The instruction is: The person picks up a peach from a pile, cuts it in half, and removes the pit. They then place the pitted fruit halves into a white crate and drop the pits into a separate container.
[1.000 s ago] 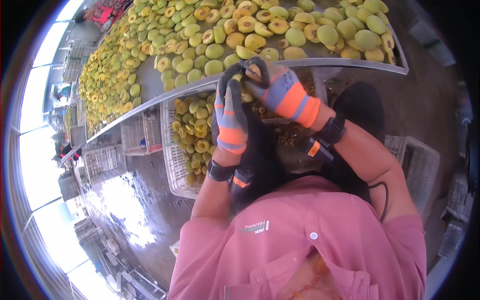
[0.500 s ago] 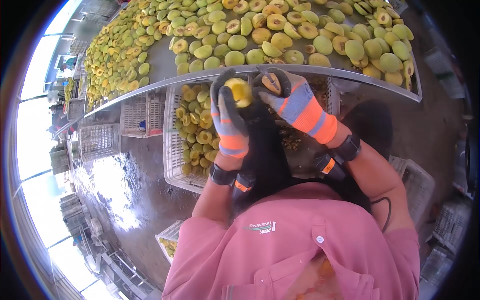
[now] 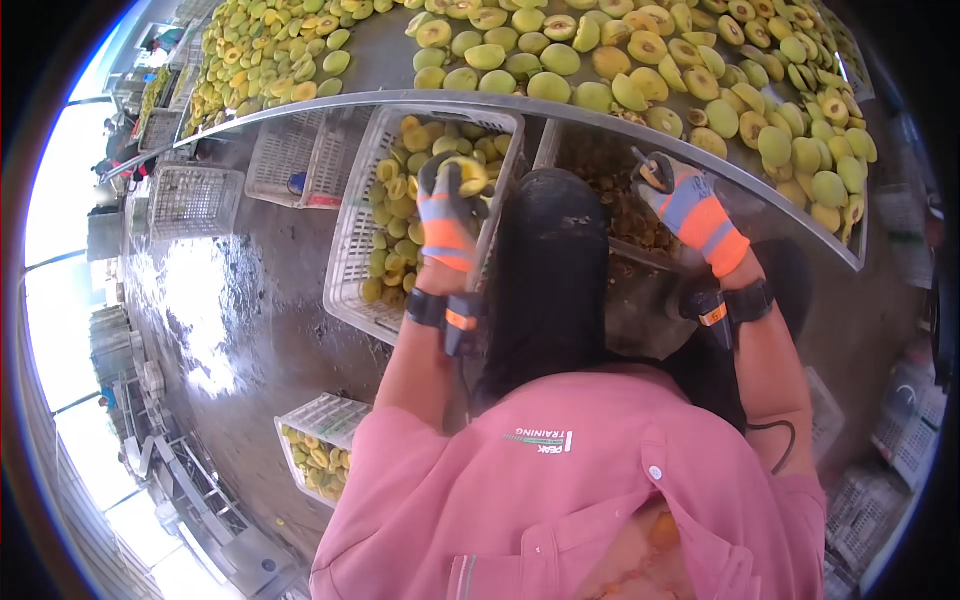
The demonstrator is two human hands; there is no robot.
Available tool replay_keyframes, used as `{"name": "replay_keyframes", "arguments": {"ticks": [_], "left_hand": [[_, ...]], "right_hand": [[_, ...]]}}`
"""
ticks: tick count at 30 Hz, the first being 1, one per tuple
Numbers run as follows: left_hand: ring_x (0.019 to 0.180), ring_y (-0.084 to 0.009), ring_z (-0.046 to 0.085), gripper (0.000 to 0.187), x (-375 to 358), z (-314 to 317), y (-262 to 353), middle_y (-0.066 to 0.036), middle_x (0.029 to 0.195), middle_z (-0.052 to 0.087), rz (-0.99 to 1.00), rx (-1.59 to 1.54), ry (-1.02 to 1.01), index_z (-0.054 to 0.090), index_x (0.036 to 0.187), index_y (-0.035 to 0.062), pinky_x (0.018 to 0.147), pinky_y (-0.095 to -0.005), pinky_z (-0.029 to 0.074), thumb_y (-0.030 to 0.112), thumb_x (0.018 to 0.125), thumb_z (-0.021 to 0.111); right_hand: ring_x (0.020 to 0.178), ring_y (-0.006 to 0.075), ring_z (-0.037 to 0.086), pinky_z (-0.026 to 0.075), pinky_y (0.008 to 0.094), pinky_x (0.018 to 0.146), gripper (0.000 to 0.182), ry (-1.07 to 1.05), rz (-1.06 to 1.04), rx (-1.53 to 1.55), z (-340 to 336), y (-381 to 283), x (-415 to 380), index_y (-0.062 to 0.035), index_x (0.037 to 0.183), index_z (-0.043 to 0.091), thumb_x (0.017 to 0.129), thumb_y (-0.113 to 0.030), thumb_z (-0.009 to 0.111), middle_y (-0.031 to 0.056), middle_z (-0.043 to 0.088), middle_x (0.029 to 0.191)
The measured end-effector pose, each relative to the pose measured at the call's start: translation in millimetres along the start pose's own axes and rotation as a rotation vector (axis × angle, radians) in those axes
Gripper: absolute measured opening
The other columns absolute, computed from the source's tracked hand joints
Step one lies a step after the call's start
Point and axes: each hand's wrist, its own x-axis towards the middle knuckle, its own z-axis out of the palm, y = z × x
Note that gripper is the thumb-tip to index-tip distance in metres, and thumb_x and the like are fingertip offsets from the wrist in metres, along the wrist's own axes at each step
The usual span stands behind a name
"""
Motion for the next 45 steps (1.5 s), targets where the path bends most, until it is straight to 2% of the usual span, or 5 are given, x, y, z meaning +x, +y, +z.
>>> {"name": "replay_keyframes", "arguments": {"ticks": [5,21,33,37,45], "left_hand": [[0.079,-0.0205,0.060,0.023,49.5,-149.0,-75.7,-0.006,0.094,0.060,-0.022,0.092,0.325,0.058,0.108,0.0069,0.065,-0.0342,0.054,0.009,0.084,0.056],[0.088,-0.0188,0.060,0.026,73.5,-189.1,-133.8,-0.009,0.096,0.067,0.267,0.625,0.436,0.062,0.107,-0.0015,0.083,-0.0299,0.047,0.001,0.082,0.055],[0.106,-0.0244,0.053,0.035,-45.5,147.6,40.5,-0.011,0.111,0.059,0.635,0.686,-0.705,0.060,0.108,0.0011,0.089,-0.0333,0.043,-0.002,0.074,0.066],[0.095,-0.0198,0.059,0.017,-61.4,178.1,27.8,-0.011,0.107,0.060,0.176,0.570,-0.781,0.064,0.094,0.0002,0.082,-0.0299,0.047,-0.002,0.077,0.062],[0.084,-0.0114,0.060,0.017,-1.1,231.9,10.7,-0.007,0.098,0.066,0.378,0.839,-1.051,0.065,0.098,-0.0015,0.074,-0.0242,0.048,0.002,0.085,0.055]], "right_hand": [[0.096,0.0388,0.059,0.048,0.0428,0.083,0.039,-0.308,0.091,-0.126,11.8,5.6,-15.1,-0.0051,0.108,0.058,0.080,-0.032,0.063,0.0226,0.063,0.101],[0.095,0.0380,0.060,0.048,0.0433,0.082,0.037,-0.377,0.106,-0.236,4.7,-4.8,-24.3,-0.0103,0.109,0.060,0.083,-0.037,0.059,0.0208,0.065,0.098],[0.075,0.0057,0.053,0.047,0.0246,0.068,0.016,0.082,-0.046,1.230,-49.2,-42.9,-44.3,-0.0022,0.099,0.061,0.084,-0.009,0.064,-0.0020,0.060,0.079],[0.063,0.0036,0.049,0.041,0.0228,0.054,0.009,-0.036,-0.129,1.149,-49.7,-25.3,-57.1,-0.0054,0.089,0.062,0.085,-0.014,0.063,-0.0036,0.059,0.071],[0.061,0.0070,0.051,0.042,0.0248,0.054,0.024,0.090,0.298,1.167,-68.9,25.7,-72.5,-0.0051,0.099,0.064,0.078,-0.017,0.069,-0.0013,0.060,0.071]]}}
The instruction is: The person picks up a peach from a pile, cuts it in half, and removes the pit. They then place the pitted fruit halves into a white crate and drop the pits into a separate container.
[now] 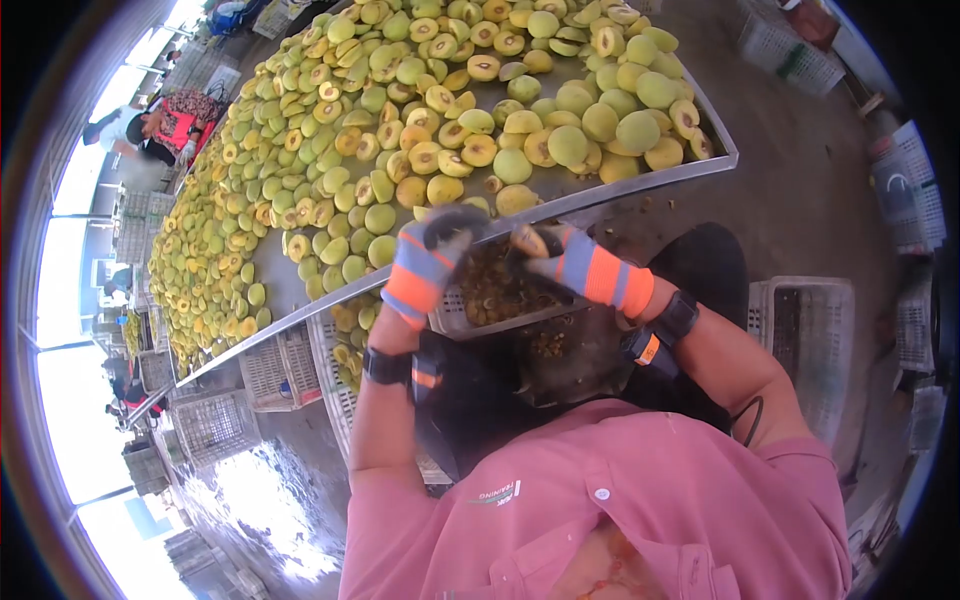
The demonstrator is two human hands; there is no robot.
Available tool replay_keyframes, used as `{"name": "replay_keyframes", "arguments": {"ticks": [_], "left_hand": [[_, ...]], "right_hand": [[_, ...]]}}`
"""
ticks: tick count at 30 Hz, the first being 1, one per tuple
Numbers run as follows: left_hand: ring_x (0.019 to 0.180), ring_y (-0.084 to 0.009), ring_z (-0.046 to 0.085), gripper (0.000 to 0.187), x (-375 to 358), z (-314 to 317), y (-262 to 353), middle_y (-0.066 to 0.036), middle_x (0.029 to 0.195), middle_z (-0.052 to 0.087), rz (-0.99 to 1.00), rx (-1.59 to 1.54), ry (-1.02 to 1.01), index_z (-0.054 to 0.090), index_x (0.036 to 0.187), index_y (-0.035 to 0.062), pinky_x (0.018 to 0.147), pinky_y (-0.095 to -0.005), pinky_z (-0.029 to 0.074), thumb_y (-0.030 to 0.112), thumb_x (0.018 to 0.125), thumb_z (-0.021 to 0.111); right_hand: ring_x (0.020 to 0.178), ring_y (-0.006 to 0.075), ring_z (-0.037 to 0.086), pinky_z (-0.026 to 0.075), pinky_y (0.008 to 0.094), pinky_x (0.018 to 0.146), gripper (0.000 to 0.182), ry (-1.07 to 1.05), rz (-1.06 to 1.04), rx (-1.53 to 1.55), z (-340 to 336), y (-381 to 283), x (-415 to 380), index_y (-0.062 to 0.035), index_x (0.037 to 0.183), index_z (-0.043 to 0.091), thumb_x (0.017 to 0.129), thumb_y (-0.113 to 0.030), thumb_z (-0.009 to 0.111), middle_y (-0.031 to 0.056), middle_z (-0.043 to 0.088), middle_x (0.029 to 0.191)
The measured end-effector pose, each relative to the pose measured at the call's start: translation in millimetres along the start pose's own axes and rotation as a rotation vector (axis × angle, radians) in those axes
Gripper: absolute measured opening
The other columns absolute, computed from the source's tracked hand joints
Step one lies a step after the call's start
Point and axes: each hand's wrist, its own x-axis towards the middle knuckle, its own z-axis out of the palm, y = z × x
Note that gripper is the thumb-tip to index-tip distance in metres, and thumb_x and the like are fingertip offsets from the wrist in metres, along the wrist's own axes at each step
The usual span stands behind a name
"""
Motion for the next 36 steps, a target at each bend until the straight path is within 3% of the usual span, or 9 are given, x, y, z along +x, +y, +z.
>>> {"name": "replay_keyframes", "arguments": {"ticks": [3,7,11,17,23,28,31,32,36], "left_hand": [[0.104,-0.0241,0.058,0.025,63.4,-8.9,-35.3,-0.017,0.114,0.061,-0.210,0.145,0.219,0.065,0.105,0.0016,0.085,-0.0335,0.047,0.016,0.084,0.062],[0.122,-0.0310,0.046,0.068,116.4,15.5,-57.2,-0.019,0.132,0.048,-0.344,1.146,0.136,0.050,0.126,0.0055,0.092,-0.0402,0.046,0.047,0.075,0.068],[0.120,-0.0329,0.047,0.068,113.3,31.7,-54.7,-0.021,0.132,0.045,-0.394,1.272,0.045,0.050,0.125,0.0056,0.090,-0.0395,0.047,0.045,0.074,0.070],[0.117,-0.0361,0.047,0.064,98.0,22.0,-97.1,-0.021,0.130,0.046,-0.169,1.100,0.280,0.050,0.123,0.0050,0.095,-0.0420,0.043,0.035,0.070,0.072],[0.109,-0.0404,0.047,0.064,44.6,20.5,-35.0,-0.020,0.115,0.050,0.078,0.504,0.510,0.049,0.123,0.0066,0.095,-0.0437,0.041,0.012,0.063,0.074],[0.107,-0.0339,0.052,0.061,12.6,22.2,22.0,-0.018,0.113,0.051,0.073,0.397,0.497,0.049,0.122,0.0024,0.091,-0.0374,0.045,0.005,0.066,0.072],[0.106,-0.0341,0.052,0.062,-3.0,26.5,32.4,-0.019,0.113,0.050,0.097,0.377,0.477,0.048,0.123,0.0021,0.091,-0.0377,0.045,0.006,0.066,0.072],[0.106,-0.0340,0.052,0.062,-8.2,28.2,39.3,-0.019,0.113,0.050,0.107,0.341,0.475,0.048,0.123,0.0019,0.091,-0.0377,0.045,0.006,0.066,0.072],[0.106,-0.0332,0.052,0.060,-26.4,36.9,44.3,-0.018,0.113,0.050,0.162,0.312,0.498,0.048,0.122,0.0017,0.090,-0.0376,0.045,0.005,0.067,0.072]], "right_hand": [[0.057,0.0081,0.051,0.041,0.0251,0.051,0.021,0.205,-0.028,0.101,-25.6,-5.5,8.8,-0.0052,0.097,0.064,0.079,-0.017,0.068,0.0005,0.060,0.068],[0.052,0.0066,0.049,0.038,0.0229,0.043,0.016,0.268,-0.014,0.212,-42.6,-18.7,6.3,-0.0070,0.098,0.062,0.085,-0.016,0.063,-0.0007,0.056,0.065],[0.049,0.0069,0.048,0.037,0.0228,0.040,0.014,0.217,-0.060,0.316,-44.8,-21.4,1.4,-0.0078,0.098,0.060,0.088,-0.018,0.061,-0.0013,0.054,0.065],[0.049,0.0085,0.050,0.038,0.0230,0.042,0.008,0.210,0.000,0.306,-48.7,-22.6,2.4,-0.0086,0.090,0.062,0.084,-0.012,0.064,-0.0001,0.058,0.065],[0.044,0.0088,0.047,0.036,0.0240,0.038,0.015,0.181,-0.064,0.310,-50.5,-23.8,1.1,-0.0077,0.098,0.062,0.084,-0.013,0.065,-0.0006,0.056,0.064],[0.042,0.0065,0.042,0.031,0.0223,0.035,0.018,0.340,-0.333,0.399,-66.6,-102.4,-29.7,-0.0047,0.104,0.060,0.089,-0.014,0.059,-0.0019,0.050,0.062],[0.042,0.0048,0.041,0.030,0.0207,0.035,0.024,0.370,-0.740,0.317,-77.0,-198.4,-79.8,-0.0015,0.108,0.059,0.090,-0.018,0.058,-0.0024,0.047,0.061],[0.048,0.0049,0.042,0.032,0.0186,0.040,0.031,0.307,-0.886,0.296,-79.6,-225.5,-101.3,-0.0012,0.118,0.051,0.092,-0.018,0.054,0.0001,0.053,0.073],[0.049,0.0051,0.043,0.033,0.0188,0.040,0.031,0.156,-1.084,0.127,-69.1,-249.9,-157.7,-0.0016,0.118,0.051,0.092,-0.018,0.053,0.0004,0.053,0.074]]}}
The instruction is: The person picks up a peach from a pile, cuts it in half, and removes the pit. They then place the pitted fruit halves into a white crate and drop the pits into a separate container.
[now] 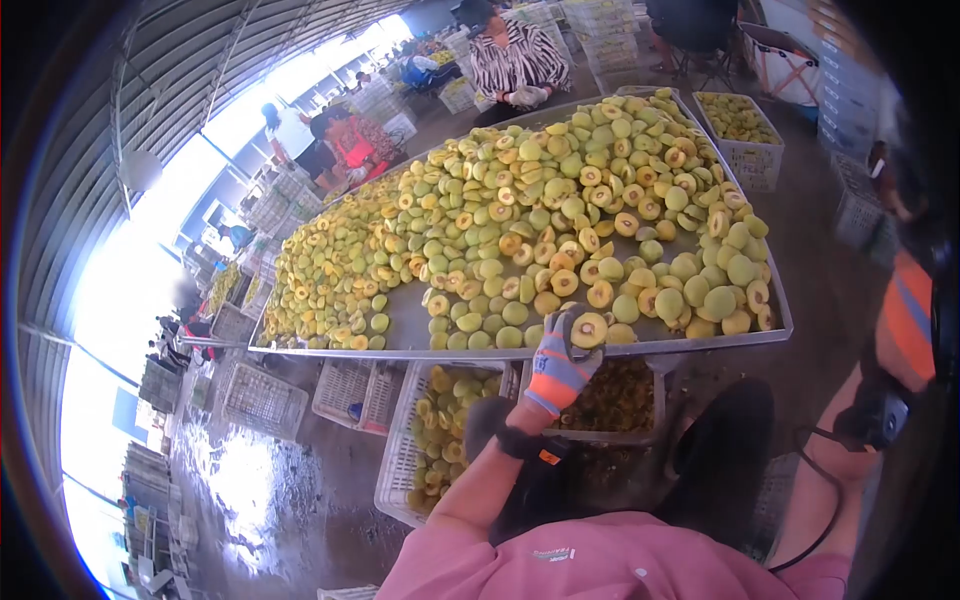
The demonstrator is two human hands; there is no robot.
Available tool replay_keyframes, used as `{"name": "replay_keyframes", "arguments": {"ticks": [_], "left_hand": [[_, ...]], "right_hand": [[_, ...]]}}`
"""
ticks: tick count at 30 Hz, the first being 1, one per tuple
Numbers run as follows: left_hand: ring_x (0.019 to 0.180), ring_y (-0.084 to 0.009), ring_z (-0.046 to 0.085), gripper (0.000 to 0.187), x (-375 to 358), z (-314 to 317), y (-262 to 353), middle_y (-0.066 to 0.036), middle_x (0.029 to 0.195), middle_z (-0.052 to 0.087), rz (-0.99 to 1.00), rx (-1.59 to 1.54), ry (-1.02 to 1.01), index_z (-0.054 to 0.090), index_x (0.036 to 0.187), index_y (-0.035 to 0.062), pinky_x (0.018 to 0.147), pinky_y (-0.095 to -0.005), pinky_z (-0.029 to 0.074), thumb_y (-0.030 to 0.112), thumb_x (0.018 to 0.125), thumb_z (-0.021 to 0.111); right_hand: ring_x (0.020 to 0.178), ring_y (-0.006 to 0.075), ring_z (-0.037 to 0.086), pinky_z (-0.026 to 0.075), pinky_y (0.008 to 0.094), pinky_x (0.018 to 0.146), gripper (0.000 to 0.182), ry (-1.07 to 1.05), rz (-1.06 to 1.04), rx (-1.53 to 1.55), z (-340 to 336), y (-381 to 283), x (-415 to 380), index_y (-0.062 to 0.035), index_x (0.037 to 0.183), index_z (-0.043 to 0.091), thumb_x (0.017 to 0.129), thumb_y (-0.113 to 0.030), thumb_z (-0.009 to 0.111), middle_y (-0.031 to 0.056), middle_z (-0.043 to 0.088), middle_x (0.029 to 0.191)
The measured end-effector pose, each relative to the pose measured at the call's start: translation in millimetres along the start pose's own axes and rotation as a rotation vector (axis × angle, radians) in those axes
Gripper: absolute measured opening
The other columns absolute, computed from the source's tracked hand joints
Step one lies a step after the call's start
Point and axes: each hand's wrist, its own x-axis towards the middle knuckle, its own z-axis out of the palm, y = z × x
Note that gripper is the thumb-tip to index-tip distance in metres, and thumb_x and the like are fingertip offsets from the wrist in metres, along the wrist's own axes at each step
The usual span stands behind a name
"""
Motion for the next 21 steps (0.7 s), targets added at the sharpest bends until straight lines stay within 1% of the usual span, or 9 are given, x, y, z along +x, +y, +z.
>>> {"name": "replay_keyframes", "arguments": {"ticks": [2,3,6,8,10,13,16,17,21], "left_hand": [[0.105,-0.0320,0.052,0.060,-11.7,3.8,-5.3,-0.017,0.113,0.050,0.031,-0.012,0.028,0.048,0.123,0.0017,0.090,-0.0371,0.046,0.004,0.068,0.071],[0.106,-0.0303,0.052,0.060,-14.7,1.7,1.1,-0.015,0.114,0.051,-0.021,-0.115,0.002,0.047,0.123,0.0020,0.090,-0.0360,0.045,0.005,0.068,0.071],[0.106,-0.0290,0.052,0.061,-21.2,-14.0,26.4,-0.015,0.115,0.051,0.058,-0.118,0.008,0.047,0.124,0.0019,0.090,-0.0348,0.045,0.005,0.068,0.071],[0.105,-0.0368,0.050,0.063,-23.5,-22.0,30.6,-0.019,0.114,0.050,0.101,-0.099,0.003,0.045,0.125,0.0027,0.091,-0.0397,0.045,0.010,0.068,0.071],[0.104,-0.0370,0.051,0.062,-25.6,-32.4,38.8,-0.019,0.112,0.051,0.137,-0.085,0.042,0.047,0.123,0.0040,0.088,-0.0405,0.046,0.012,0.067,0.072],[0.106,-0.0385,0.050,0.057,-44.2,-36.4,35.8,-0.020,0.114,0.052,-0.001,-0.113,0.071,0.049,0.120,0.0021,0.090,-0.0407,0.045,0.009,0.067,0.070],[0.106,-0.0388,0.050,0.056,-72.5,-22.5,21.8,-0.020,0.113,0.052,-0.088,-0.117,0.044,0.051,0.118,0.0036,0.089,-0.0409,0.045,0.013,0.067,0.072],[0.105,-0.0372,0.053,0.059,-81.8,-16.1,15.8,-0.020,0.115,0.051,-0.106,-0.152,0.025,0.051,0.120,0.0075,0.088,-0.0415,0.046,0.022,0.067,0.072],[0.104,-0.0373,0.054,0.060,-102.0,-9.4,17.9,-0.021,0.116,0.050,-0.212,-0.222,-0.086,0.051,0.120,0.0048,0.087,-0.0416,0.047,0.025,0.067,0.070]], "right_hand": [[0.049,0.0053,0.043,0.033,0.0189,0.041,0.031,-0.076,0.060,-0.044,8.2,-2.8,-23.9,-0.0018,0.118,0.051,0.092,-0.018,0.053,0.0005,0.053,0.075],[0.049,0.0054,0.043,0.033,0.0190,0.041,0.031,-0.104,0.104,-0.067,12.0,-0.7,-39.1,-0.0020,0.118,0.052,0.092,-0.018,0.053,0.0006,0.053,0.075],[0.049,0.0056,0.043,0.033,0.0192,0.041,0.031,-0.162,0.230,-0.130,16.7,7.9,-80.6,-0.0023,0.119,0.052,0.092,-0.018,0.053,0.0008,0.053,0.075],[0.050,0.0057,0.043,0.033,0.0193,0.041,0.031,-0.181,0.293,-0.163,21.9,17.8,-99.7,-0.0025,0.119,0.052,0.092,-0.017,0.053,0.0010,0.053,0.076],[0.050,0.0059,0.043,0.033,0.0194,0.041,0.031,-0.215,0.335,-0.180,28.6,25.0,-111.1,-0.0028,0.119,0.052,0.092,-0.017,0.052,0.0011,0.053,0.076],[0.050,0.0061,0.044,0.034,0.0196,0.042,0.031,-0.276,0.362,-0.205,36.5,28.6,-118.1,-0.0031,0.119,0.052,0.092,-0.017,0.052,0.0014,0.054,0.077],[0.051,0.0063,0.044,0.034,0.0198,0.042,0.030,-0.328,0.376,-0.230,43.7,30.4,-115.8,-0.0035,0.119,0.052,0.092,-0.017,0.052,0.0016,0.054,0.077],[0.051,0.0064,0.044,0.034,0.0199,0.042,0.030,-0.339,0.389,-0.235,45.6,32.5,-115.7,-0.0036,0.119,0.052,0.092,-0.017,0.052,0.0017,0.054,0.077],[0.051,0.0067,0.044,0.034,0.0201,0.042,0.030,-0.391,0.418,-0.259,64.2,46.5,-111.1,-0.0040,0.120,0.052,0.092,-0.016,0.051,0.0020,0.054,0.078]]}}
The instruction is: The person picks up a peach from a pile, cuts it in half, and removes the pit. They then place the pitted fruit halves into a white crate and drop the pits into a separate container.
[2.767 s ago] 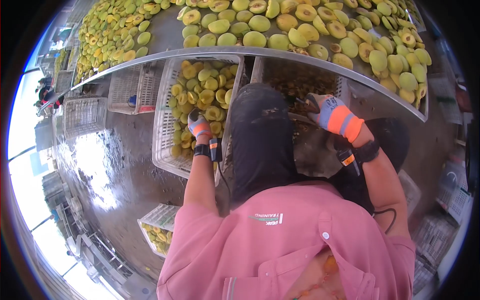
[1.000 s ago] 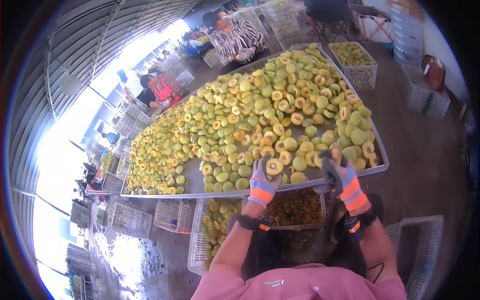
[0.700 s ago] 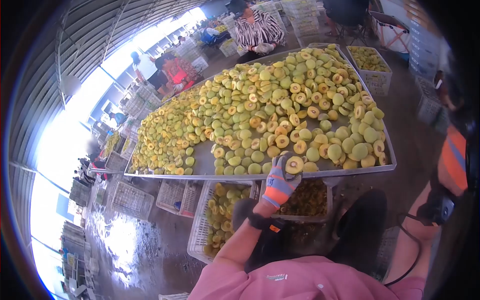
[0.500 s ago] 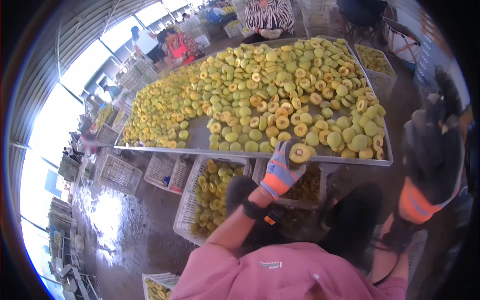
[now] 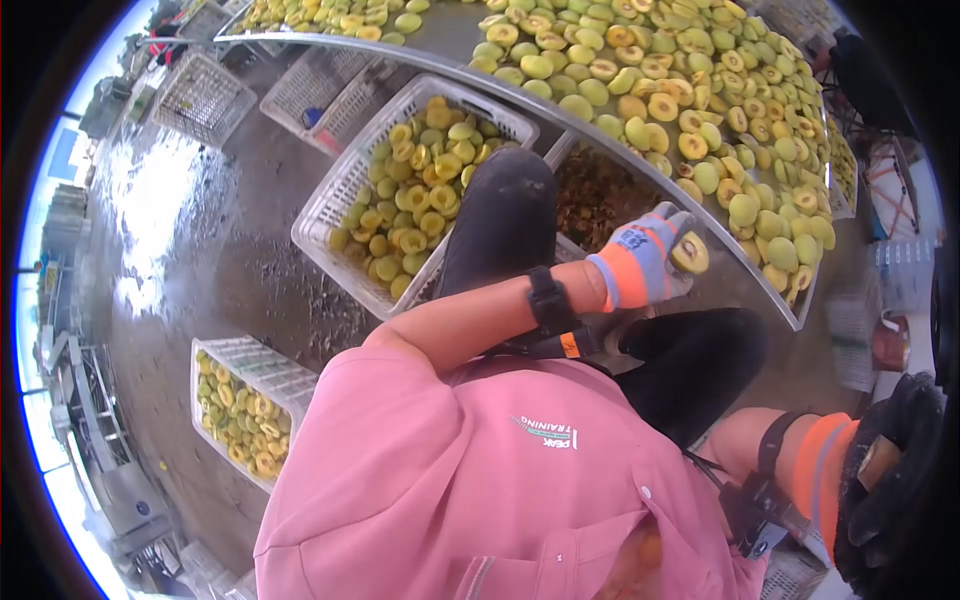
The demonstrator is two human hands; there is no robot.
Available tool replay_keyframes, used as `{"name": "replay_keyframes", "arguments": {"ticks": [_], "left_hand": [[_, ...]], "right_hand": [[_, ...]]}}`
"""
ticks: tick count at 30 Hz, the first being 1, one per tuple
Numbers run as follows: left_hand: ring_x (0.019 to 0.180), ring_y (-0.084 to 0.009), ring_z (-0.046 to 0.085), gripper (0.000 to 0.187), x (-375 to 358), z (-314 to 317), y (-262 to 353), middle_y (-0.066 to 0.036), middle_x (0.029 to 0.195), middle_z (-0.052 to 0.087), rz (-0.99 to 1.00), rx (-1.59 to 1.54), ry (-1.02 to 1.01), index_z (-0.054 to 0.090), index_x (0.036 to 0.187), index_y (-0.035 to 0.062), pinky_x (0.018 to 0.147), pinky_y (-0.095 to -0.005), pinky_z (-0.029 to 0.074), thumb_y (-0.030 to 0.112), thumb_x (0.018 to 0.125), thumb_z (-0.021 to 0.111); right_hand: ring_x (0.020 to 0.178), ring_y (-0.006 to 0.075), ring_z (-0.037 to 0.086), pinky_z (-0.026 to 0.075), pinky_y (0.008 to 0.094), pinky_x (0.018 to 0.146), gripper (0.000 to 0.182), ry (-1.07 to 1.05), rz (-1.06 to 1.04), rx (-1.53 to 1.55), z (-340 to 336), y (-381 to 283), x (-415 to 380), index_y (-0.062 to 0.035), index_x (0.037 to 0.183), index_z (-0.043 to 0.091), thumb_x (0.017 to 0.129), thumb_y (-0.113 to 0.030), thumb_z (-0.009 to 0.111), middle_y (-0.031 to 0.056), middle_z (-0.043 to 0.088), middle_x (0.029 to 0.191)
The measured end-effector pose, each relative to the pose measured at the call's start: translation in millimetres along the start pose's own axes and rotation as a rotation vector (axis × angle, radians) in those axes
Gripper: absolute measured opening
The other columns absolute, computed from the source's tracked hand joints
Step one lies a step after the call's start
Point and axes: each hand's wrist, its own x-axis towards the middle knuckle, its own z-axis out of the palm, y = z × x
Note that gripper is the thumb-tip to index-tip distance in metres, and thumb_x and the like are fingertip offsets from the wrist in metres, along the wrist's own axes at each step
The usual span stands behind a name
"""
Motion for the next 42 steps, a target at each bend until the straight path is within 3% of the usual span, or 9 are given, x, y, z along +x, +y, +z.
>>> {"name": "replay_keyframes", "arguments": {"ticks": [13,14,20,25,33,37,38,40,42], "left_hand": [[0.100,-0.0382,0.054,0.057,-13.8,-26.8,-18.5,-0.019,0.107,0.052,-0.013,-0.109,0.061,0.052,0.118,0.0111,0.085,-0.0416,0.048,0.019,0.065,0.072],[0.103,-0.0377,0.054,0.057,-13.0,-30.9,-19.6,-0.021,0.113,0.051,0.039,-0.086,0.096,0.051,0.117,0.0025,0.087,-0.0416,0.047,0.024,0.067,0.070],[0.102,-0.0385,0.052,0.058,8.4,-69.5,-21.4,-0.020,0.108,0.053,0.224,-0.055,0.397,0.049,0.117,0.0012,0.087,-0.0420,0.046,0.016,0.066,0.072],[0.101,-0.0376,0.052,0.069,-10.7,-107.7,-26.1,-0.021,0.110,0.053,0.336,-0.003,0.532,0.046,0.124,0.0008,0.089,-0.0425,0.044,0.015,0.063,0.076],[0.100,-0.0349,0.054,0.062,-11.6,-120.9,-50.2,-0.016,0.106,0.058,0.297,-0.118,0.311,0.047,0.126,0.0007,0.088,-0.0405,0.046,0.004,0.068,0.069],[0.107,-0.0335,0.053,0.065,-0.4,-105.7,-84.5,-0.018,0.121,0.052,0.066,-0.539,0.415,0.041,0.131,-0.0002,0.092,-0.0380,0.045,0.000,0.071,0.067],[0.113,-0.0346,0.050,0.073,2.6,-105.7,-92.2,-0.020,0.128,0.046,0.177,-0.442,0.537,0.037,0.134,-0.0004,0.097,-0.0381,0.042,0.000,0.068,0.069],[0.118,-0.0369,0.046,0.077,5.5,-126.7,-79.3,-0.021,0.132,0.043,0.306,-0.237,0.471,0.037,0.135,-0.0005,0.101,-0.0407,0.038,0.003,0.066,0.071],[0.124,-0.0412,0.038,0.083,6.6,-130.6,-70.1,-0.021,0.137,0.039,0.392,0.035,0.400,0.037,0.135,-0.0006,0.106,-0.0457,0.031,0.012,0.061,0.075]], "right_hand": [[0.053,0.0076,0.045,0.035,0.0210,0.043,0.030,-0.088,0.023,-0.052,22.6,-5.6,60.3,-0.0055,0.121,0.053,0.092,-0.015,0.050,0.0030,0.054,0.081],[0.053,0.0077,0.046,0.035,0.0210,0.044,0.030,-0.091,0.023,-0.052,22.2,-7.1,64.0,-0.0056,0.121,0.053,0.092,-0.015,0.050,0.0030,0.054,0.081],[0.054,0.0081,0.046,0.035,0.0214,0.044,0.031,-0.100,0.045,-0.069,21.4,-19.7,82.4,-0.0063,0.121,0.053,0.092,-0.014,0.050,0.0035,0.055,0.082],[0.054,0.0085,0.046,0.036,0.0217,0.045,0.031,-0.144,0.271,-0.049,84.2,47.4,96.7,-0.0069,0.122,0.053,0.092,-0.014,0.049,0.0039,0.055,0.083],[0.048,0.0062,0.045,0.029,0.0202,0.040,0.032,-0.073,0.498,-0.151,191.8,109.2,90.8,-0.0012,0.114,0.058,0.091,-0.023,0.055,0.0001,0.053,0.063],[0.056,0.0053,0.049,0.035,0.0191,0.044,0.036,-0.053,0.458,-0.036,186.1,150.4,101.8,-0.0016,0.121,0.057,0.088,-0.017,0.060,0.0039,0.063,0.091],[0.058,0.0055,0.050,0.037,0.0191,0.046,0.037,-0.044,0.477,-0.002,183.5,159.1,103.3,-0.0014,0.121,0.057,0.088,-0.017,0.060,0.0049,0.064,0.095],[0.064,0.0073,0.054,0.042,0.0204,0.052,0.036,-0.048,0.510,0.129,172.0,190.1,104.4,-0.0013,0.122,0.056,0.089,-0.016,0.058,0.0071,0.065,0.100],[0.083,0.0140,0.058,0.046,0.0267,0.069,0.035,-0.146,0.370,-0.089,164.8,191.8,99.4,0.0002,0.123,0.054,0.091,-0.016,0.055,0.0106,0.063,0.105]]}}
